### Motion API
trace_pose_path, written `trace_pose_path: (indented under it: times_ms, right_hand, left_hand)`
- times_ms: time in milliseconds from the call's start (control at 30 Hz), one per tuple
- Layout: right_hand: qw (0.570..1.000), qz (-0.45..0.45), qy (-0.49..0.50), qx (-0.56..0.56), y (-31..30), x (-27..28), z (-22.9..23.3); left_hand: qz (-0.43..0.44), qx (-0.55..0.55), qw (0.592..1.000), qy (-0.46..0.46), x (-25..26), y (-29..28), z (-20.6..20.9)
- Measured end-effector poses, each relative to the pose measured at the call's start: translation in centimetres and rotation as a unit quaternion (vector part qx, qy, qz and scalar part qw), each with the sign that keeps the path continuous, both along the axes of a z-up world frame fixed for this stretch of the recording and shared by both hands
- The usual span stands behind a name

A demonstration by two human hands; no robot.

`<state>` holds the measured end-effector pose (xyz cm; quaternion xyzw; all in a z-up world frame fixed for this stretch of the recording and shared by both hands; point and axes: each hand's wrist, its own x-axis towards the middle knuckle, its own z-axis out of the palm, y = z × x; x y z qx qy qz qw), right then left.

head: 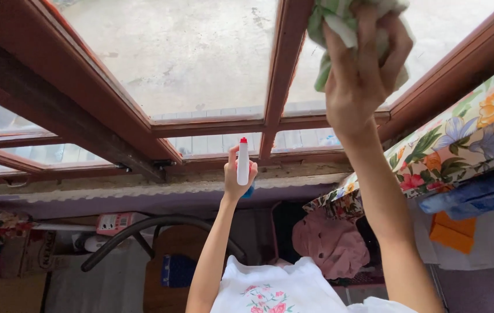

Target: The person stands on a chair and cleans a multi-pane window using a spray bottle and a cloth. They repeatedly spray the glass and wipe the surface and frames, moving across different panes throughout the clip.

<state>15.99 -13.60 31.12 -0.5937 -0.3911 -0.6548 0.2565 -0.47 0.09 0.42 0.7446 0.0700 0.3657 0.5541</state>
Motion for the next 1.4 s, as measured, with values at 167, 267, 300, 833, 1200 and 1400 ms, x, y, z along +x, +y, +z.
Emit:
trace_pose_path:
  times_ms: [167,267,300,833,1200,1400]
  right_hand:
    - [0.995,0.057,0.031,-0.075,-1.4,-0.6,-11.2]
    - [0.989,0.044,0.01,-0.14,-2.2,-1.9,-15.2]
    - [0.987,0.037,0.016,-0.157,-2.4,-2.7,-15.9]
    - [0.967,0.179,0.148,-0.101,-1.2,-9.4,-12.9]
    - [0.969,0.198,-0.053,-0.137,8.1,-11.9,-13.3]
    - [0.97,0.174,-0.129,-0.114,11.9,-9.1,-11.8]
  left_hand:
    - [0.011,-0.007,1.0,0.006,0.3,0.0,-0.8]
    - [0.025,-0.016,0.999,0.012,0.6,-0.1,-1.1]
    - [0.026,-0.018,0.999,0.01,0.6,-0.1,-1.1]
    - [0.076,-0.024,0.996,-0.049,-7.0,1.7,14.7]
    - [0.096,0.037,0.993,-0.065,-8.7,6.8,25.7]
    - [0.095,-0.022,0.993,-0.071,-10.8,9.2,24.4]
